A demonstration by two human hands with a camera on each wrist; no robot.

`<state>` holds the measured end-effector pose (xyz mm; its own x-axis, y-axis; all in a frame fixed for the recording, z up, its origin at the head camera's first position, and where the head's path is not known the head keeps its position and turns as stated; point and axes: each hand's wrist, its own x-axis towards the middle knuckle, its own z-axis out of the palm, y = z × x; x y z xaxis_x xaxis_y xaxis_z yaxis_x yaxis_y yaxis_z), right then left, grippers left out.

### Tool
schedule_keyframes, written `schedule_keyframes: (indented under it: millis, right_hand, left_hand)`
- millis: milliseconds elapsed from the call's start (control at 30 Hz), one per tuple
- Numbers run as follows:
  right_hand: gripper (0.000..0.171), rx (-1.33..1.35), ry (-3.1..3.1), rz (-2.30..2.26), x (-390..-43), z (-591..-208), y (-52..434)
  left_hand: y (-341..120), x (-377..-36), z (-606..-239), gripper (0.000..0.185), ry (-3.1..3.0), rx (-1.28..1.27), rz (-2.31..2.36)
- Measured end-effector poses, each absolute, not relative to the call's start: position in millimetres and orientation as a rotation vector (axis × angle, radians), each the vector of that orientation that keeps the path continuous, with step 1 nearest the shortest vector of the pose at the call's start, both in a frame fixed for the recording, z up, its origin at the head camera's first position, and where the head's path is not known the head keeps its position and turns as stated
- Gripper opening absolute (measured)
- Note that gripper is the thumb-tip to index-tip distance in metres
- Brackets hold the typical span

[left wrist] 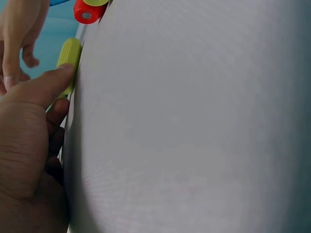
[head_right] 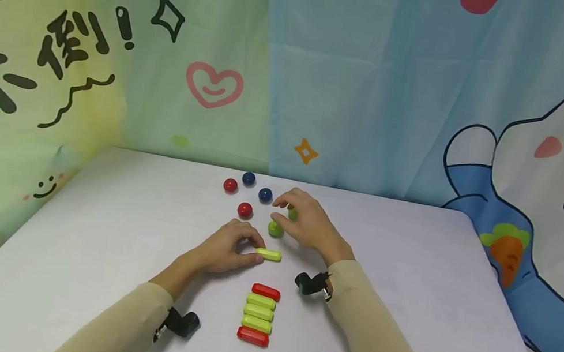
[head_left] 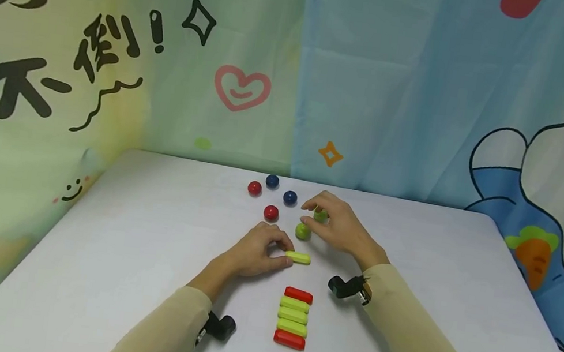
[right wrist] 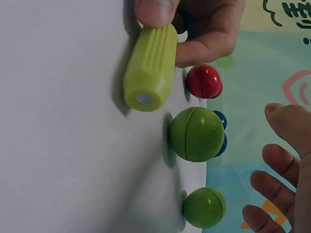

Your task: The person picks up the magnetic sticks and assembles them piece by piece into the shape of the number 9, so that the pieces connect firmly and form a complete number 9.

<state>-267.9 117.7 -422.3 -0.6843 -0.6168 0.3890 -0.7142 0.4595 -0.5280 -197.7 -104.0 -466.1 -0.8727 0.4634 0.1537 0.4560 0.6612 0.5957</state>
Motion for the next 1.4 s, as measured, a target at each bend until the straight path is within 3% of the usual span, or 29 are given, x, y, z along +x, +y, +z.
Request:
schedule_keyframes:
  millis: [833, 1400]
  right_hand:
    - [0.04, 1.101, -2.827, 0.977, -289, -433, 98]
    - [0.051, 1.128, -2.963, 0.811, -314, -419, 84]
  left_hand:
    - [-106, -181, -478, 0.017, 2.821, 0.754, 1.032]
    - [-108, -195, -466, 0.018, 2.848, 0.82, 1.021]
